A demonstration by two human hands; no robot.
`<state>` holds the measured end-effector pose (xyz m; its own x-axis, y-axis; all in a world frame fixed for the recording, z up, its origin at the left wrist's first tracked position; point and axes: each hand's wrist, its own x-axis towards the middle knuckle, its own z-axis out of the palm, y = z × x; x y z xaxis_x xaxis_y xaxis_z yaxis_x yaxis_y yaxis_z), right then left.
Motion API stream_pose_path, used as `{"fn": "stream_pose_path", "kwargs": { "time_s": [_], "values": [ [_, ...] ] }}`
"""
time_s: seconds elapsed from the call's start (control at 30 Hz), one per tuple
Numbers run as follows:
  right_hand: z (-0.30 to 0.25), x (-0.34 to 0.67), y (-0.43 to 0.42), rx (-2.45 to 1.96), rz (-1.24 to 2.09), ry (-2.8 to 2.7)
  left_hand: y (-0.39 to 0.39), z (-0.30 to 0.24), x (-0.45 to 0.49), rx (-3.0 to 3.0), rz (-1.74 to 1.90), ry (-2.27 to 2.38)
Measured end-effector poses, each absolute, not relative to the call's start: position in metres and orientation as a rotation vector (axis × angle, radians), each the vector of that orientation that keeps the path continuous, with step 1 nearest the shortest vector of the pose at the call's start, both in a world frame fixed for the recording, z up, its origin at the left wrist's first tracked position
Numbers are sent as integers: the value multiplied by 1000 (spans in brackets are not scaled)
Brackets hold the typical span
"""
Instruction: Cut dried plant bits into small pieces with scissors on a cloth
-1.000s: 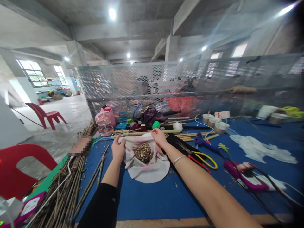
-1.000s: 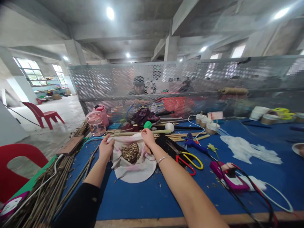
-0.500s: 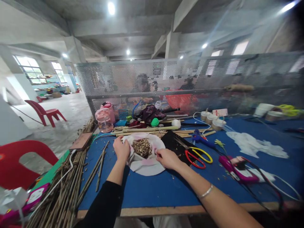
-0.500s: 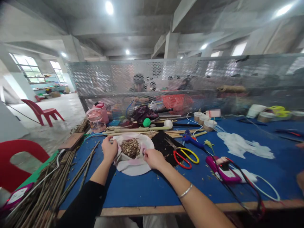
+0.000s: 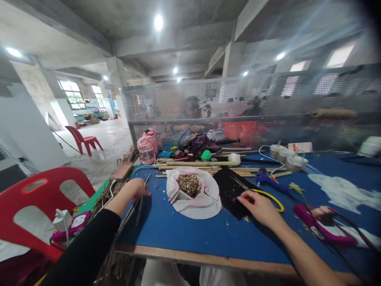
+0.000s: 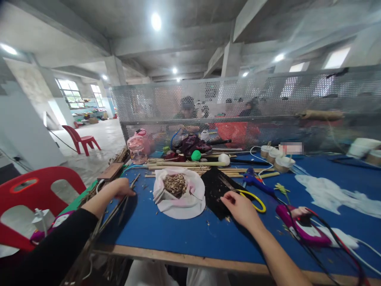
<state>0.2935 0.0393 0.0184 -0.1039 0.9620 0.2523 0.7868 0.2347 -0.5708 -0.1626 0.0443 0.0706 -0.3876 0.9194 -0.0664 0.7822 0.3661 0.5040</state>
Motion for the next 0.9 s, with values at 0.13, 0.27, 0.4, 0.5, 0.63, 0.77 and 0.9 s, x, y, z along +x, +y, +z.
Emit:
{"fn": "stream_pose_path", "kwargs": {
  "time_s": [0.13,0.27,0.4,0.5,0.63,0.77,0.9],
  "values": [
    [-1,312,34,-1579,396,-1755,26,47,-153,1447,384,2195],
    [-14,320,29,-1622,350,-1531,23,39,-146,1402,468,2066],
    [-18,323,27,-1726,225,-1369,24,38,-143,1324,557,1948],
    [-21,326,29,-1715,102,-1365,24,39,-144,1304,537,1920],
    [-26,330,32,-1719,72,-1400,24,46,-159,1397,423,2116],
    [-32,331,36,-1733,16,-1487,22,54,-175,1421,289,2206],
    [-32,332,40,-1716,-68,-1618,23,54,-179,1436,196,2204]
  ]
}}
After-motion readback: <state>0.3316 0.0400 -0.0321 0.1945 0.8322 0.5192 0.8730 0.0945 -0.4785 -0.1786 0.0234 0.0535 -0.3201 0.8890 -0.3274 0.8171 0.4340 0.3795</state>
